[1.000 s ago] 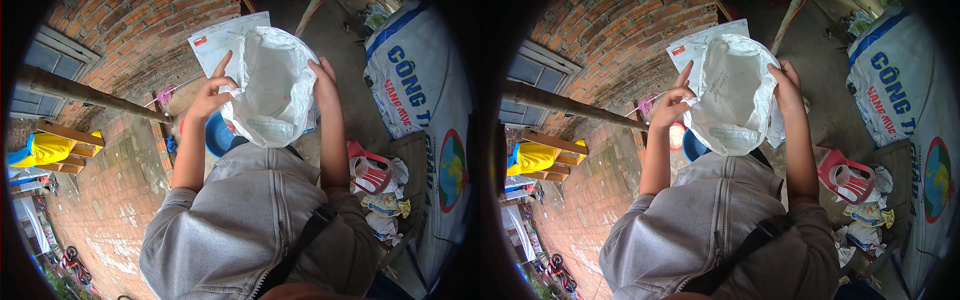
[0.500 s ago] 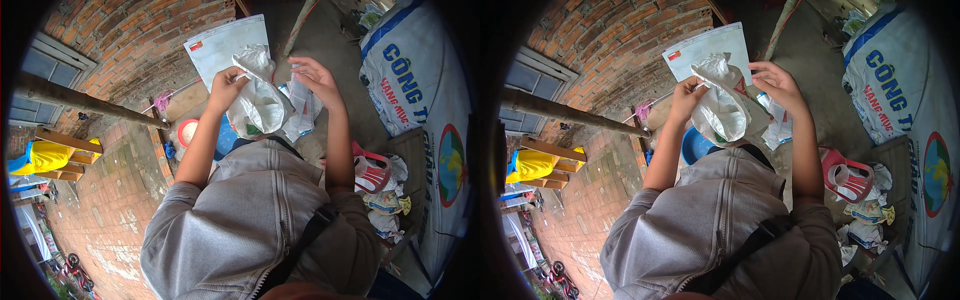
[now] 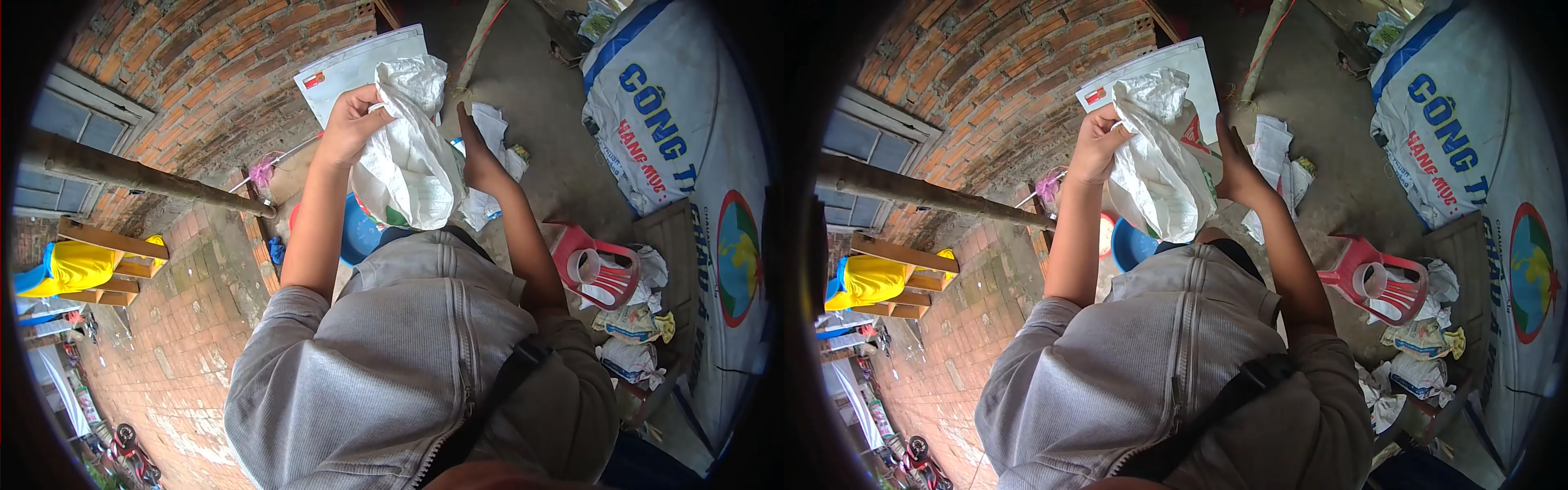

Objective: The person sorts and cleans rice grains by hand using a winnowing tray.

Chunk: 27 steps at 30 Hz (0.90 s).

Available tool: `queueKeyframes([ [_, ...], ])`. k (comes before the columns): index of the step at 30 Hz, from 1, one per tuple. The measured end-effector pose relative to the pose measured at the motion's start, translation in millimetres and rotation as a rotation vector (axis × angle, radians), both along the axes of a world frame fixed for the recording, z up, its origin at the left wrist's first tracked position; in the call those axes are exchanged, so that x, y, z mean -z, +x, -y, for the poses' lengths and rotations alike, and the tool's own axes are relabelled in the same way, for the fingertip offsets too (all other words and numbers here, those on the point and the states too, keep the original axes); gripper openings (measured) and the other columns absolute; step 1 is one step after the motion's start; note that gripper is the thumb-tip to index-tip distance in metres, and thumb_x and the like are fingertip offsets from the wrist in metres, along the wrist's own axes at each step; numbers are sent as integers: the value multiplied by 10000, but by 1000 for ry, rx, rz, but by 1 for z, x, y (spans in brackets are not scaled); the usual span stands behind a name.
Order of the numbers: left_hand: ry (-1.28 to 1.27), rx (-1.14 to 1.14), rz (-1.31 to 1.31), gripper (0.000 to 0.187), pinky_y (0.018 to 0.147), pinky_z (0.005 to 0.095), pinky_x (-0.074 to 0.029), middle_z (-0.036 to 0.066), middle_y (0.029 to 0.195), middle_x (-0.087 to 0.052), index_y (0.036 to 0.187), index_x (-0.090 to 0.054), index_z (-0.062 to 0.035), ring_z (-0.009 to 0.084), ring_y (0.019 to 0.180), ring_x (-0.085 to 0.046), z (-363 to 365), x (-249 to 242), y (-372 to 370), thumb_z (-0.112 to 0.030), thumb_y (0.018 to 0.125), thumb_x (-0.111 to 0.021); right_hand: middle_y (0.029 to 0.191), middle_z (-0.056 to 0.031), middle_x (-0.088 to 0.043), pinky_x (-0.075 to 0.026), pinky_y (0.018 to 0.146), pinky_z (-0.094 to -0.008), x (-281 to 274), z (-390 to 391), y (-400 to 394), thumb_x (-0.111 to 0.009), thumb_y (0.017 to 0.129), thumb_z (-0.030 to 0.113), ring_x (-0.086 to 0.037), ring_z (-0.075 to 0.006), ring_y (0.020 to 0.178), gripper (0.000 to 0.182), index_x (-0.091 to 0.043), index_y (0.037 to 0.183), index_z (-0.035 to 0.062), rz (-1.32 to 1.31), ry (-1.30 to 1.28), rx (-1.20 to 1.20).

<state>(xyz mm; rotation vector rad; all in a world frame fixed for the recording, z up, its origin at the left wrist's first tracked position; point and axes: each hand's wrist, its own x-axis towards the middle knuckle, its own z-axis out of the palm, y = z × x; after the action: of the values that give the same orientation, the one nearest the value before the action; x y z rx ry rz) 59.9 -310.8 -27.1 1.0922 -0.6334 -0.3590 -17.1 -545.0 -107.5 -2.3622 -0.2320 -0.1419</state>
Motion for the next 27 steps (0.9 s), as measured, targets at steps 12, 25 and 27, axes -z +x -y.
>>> queueKeyframes([
  [12,-64,-47,8,86,640,186,-413,-10,825,-604,904,-591,-15,31,728,-526,42,-24,-4,-75,850,-622,1116,-195,-598,-451,867,-370,17,-49,19,-688,735,250,-571,-314,1057,493,-538,1133,0,137,342,32],
  [25,955,-43,481,1287,1106,409,-225,230,1452,-238,1463,-78,-176,380,1353,-213,-39,36,-9,-399,463,-857,1293,-148,-473,-406,935,-321,24,-17,17,-657,794,114,-482,-212,1142,624,-351,1315,-40,-179,1116,283],
  [27,926,19,456,1286,1109,394,-220,226,1459,-225,1462,-58,-148,369,1362,-198,-25,66,-9,-351,483,-866,1267,-149,-497,-409,931,-319,10,-28,10,-645,795,104,-496,-215,1125,575,-391,1292,-36,-191,1103,298],
])
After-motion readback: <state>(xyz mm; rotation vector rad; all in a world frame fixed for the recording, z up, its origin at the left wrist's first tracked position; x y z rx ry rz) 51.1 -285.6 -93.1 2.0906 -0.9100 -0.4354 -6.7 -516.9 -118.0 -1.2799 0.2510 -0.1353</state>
